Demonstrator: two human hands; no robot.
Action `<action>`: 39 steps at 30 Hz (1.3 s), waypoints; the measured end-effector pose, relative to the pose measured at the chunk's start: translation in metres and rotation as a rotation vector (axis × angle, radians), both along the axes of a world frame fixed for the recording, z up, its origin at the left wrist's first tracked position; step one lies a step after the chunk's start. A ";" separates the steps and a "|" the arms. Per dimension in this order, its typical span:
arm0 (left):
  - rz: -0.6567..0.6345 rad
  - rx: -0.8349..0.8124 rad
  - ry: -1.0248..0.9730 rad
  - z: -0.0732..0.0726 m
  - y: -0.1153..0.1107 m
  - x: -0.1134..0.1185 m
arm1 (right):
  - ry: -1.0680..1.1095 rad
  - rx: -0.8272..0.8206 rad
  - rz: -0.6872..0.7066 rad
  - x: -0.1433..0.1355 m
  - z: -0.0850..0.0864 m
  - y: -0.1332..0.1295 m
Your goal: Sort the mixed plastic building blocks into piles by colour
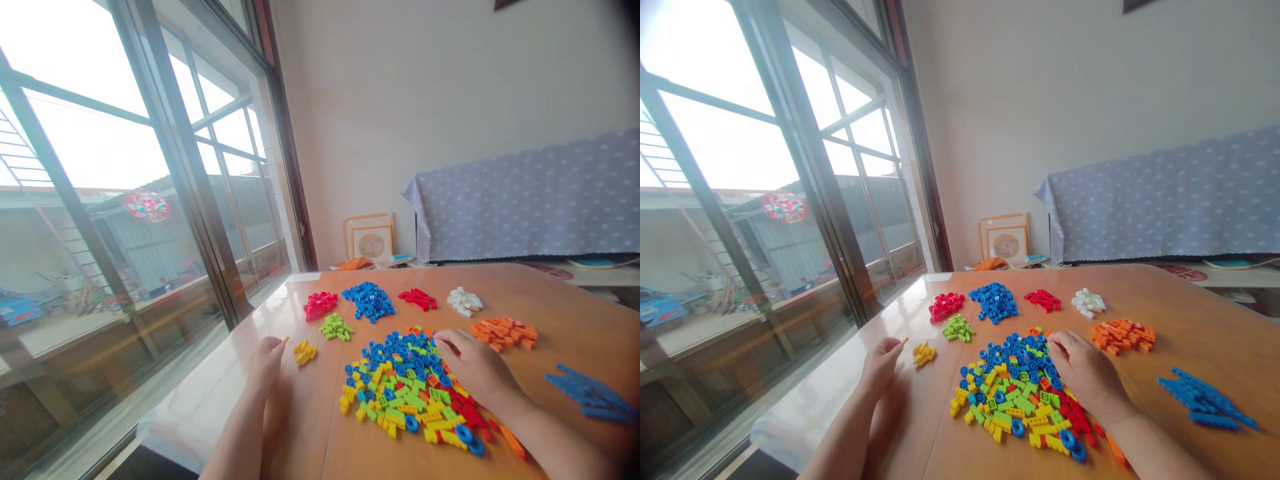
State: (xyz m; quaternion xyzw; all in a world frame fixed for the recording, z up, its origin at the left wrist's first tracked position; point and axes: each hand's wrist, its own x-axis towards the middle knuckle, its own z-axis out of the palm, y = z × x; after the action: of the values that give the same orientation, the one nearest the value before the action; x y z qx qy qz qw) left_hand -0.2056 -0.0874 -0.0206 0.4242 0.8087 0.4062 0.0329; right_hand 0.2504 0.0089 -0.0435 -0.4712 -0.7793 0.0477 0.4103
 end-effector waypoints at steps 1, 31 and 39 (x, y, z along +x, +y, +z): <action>0.007 -0.022 0.003 -0.002 0.000 -0.001 | -0.001 -0.001 0.000 0.000 -0.001 0.001; -0.031 -0.094 0.206 0.001 0.009 0.025 | 0.048 -0.029 -0.008 -0.001 0.007 -0.007; -0.494 -0.015 0.268 0.024 0.018 0.094 | 0.053 -0.055 0.002 -0.001 0.007 -0.006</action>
State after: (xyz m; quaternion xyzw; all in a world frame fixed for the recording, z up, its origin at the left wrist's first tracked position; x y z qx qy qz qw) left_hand -0.1114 -0.0690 0.0033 0.6581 0.6808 0.3203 0.0270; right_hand 0.2489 0.0032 -0.0362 -0.4803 -0.7670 0.0821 0.4175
